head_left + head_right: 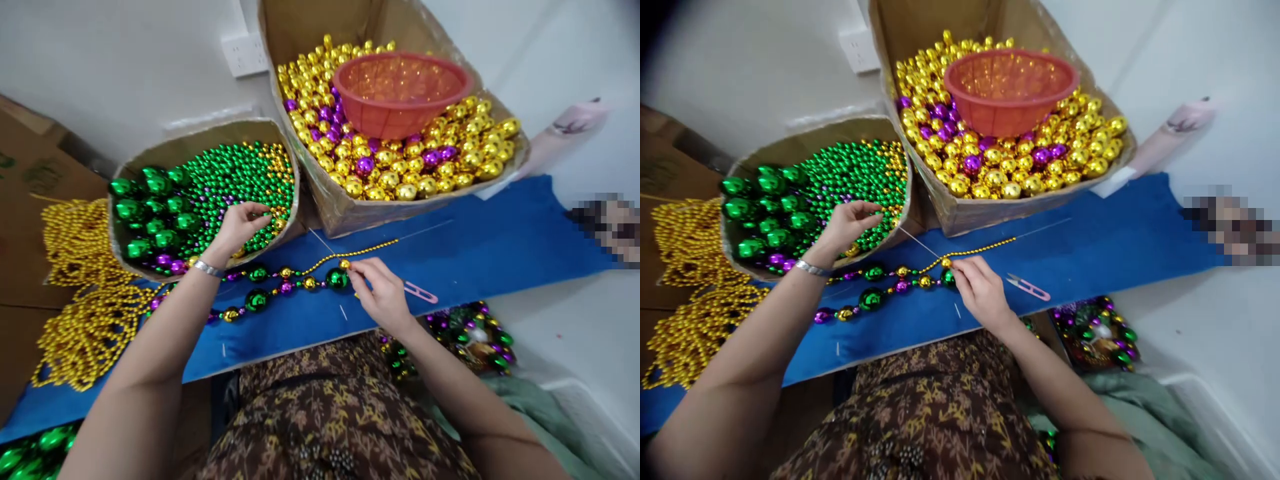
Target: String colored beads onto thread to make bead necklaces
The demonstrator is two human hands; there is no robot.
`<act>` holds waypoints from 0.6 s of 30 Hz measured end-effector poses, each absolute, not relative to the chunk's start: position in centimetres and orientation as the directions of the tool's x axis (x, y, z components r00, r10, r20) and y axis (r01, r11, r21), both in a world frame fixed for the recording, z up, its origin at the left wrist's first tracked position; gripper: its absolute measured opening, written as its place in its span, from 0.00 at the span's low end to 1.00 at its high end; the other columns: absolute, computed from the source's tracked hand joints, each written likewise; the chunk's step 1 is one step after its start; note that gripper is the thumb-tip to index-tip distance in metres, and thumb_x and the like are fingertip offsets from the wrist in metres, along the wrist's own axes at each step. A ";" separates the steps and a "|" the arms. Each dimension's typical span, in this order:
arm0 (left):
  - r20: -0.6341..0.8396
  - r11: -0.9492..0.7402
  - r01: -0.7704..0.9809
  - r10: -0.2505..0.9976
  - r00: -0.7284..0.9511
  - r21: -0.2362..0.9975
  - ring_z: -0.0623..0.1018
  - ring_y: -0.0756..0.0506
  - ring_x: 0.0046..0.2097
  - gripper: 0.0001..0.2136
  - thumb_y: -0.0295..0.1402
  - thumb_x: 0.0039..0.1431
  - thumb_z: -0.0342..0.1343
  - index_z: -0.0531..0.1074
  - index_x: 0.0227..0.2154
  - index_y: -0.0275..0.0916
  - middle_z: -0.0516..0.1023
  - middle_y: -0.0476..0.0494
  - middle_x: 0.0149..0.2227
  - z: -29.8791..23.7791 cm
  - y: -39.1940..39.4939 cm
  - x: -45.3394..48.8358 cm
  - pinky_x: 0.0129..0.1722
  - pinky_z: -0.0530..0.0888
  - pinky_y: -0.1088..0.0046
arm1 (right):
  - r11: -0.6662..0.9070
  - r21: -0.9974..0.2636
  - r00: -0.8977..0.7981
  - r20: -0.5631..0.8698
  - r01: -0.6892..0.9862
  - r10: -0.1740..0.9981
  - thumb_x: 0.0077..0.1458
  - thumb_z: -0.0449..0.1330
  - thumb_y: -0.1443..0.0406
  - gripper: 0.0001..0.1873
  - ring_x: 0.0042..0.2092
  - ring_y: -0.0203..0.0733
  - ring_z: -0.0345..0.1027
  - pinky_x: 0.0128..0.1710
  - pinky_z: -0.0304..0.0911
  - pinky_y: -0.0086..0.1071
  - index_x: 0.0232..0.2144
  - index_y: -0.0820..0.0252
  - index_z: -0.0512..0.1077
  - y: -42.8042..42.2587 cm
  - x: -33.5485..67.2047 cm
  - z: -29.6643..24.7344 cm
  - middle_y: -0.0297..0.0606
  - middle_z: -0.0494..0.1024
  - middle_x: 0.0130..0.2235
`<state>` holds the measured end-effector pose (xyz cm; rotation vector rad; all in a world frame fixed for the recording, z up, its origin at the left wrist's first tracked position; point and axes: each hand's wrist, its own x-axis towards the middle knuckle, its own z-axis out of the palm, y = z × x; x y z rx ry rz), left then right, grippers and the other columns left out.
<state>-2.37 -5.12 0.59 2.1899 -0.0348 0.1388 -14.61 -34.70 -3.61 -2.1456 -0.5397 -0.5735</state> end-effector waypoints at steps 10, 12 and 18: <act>0.121 -0.719 -0.121 -0.052 0.991 0.685 0.73 0.49 0.29 0.11 0.34 0.50 0.57 0.76 0.36 0.34 0.78 0.45 0.30 0.0 -5.3 -2.1 0.31 0.70 0.73 | -0.550 -0.647 0.821 0.556 0.527 0.133 0.63 0.55 0.67 0.06 0.41 0.40 0.73 0.42 0.69 0.34 0.39 0.59 0.72 -35.8 -14.8 -2.6 0.40 0.78 0.39; 0.132 -0.704 -0.137 -0.061 0.989 0.697 0.74 0.48 0.30 0.12 0.35 0.51 0.57 0.76 0.36 0.34 0.79 0.45 0.31 -0.1 -5.2 -2.3 0.32 0.71 0.73 | -0.544 -0.656 0.826 0.547 0.524 0.137 0.62 0.55 0.67 0.06 0.41 0.40 0.73 0.41 0.69 0.33 0.39 0.59 0.72 -35.9 -14.8 -2.3 0.39 0.78 0.38; 0.094 -0.532 -0.089 -0.017 0.995 0.842 0.75 0.49 0.30 0.15 0.39 0.52 0.58 0.75 0.38 0.33 0.78 0.44 0.31 -0.4 -4.9 -2.7 0.32 0.72 0.73 | -0.519 -0.649 0.815 0.548 0.556 0.187 0.63 0.55 0.66 0.06 0.39 0.39 0.73 0.39 0.69 0.32 0.38 0.57 0.72 -35.4 -14.7 -2.3 0.38 0.78 0.37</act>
